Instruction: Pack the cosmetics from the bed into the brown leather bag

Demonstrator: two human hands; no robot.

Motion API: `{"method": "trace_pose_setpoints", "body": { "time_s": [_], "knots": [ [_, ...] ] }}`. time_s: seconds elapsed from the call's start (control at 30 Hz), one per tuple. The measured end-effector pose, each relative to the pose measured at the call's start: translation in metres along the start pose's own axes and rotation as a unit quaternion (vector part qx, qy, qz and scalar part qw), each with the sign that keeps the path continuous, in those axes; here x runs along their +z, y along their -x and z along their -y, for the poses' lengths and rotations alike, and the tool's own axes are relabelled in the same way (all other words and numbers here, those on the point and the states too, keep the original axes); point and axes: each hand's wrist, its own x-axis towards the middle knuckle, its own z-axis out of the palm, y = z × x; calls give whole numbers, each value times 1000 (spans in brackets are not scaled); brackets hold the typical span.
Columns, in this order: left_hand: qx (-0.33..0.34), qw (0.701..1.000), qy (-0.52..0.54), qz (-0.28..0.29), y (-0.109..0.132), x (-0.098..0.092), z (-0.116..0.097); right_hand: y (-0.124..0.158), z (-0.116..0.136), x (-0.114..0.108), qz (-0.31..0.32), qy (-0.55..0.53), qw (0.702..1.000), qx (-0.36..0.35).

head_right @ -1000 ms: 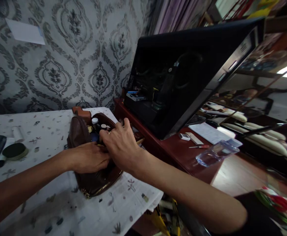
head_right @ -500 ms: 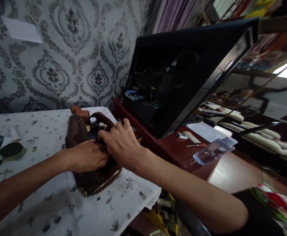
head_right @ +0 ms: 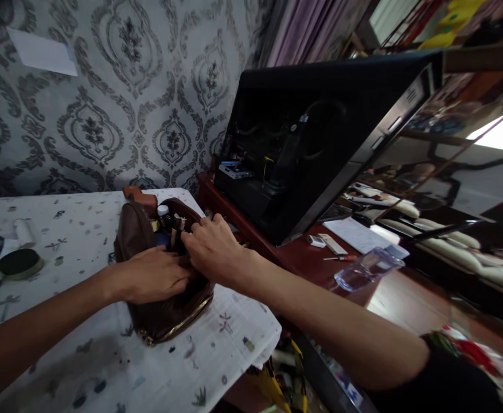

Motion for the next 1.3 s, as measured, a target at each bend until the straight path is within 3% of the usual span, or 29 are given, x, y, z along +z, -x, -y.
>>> {"method": "trace_pose_setpoints", "body": {
  "time_s": [0.13,0.33,0.63,1.0,1.13,1.3],
  "knots": [
    [-11,999,-4,46,1,-3,-1,-2,-7,-5,25,-4,1000,-2],
    [-17,998,17,54,1,-6,-2,-2,-19,-27,121,-47,991,-39],
    [-34,998,14,43,6,-4,-1,-5,-1,-27,104,6,994,18],
    [-52,996,49,45,3,-3,-2,2,-18,-10,49,-69,996,0],
    [-65,994,68,49,2,-4,-3,2,-20,-9,54,-96,994,20],
    [-54,994,86,35,2,0,-1,-3,-13,-14,99,-36,992,63]
  ]
}}
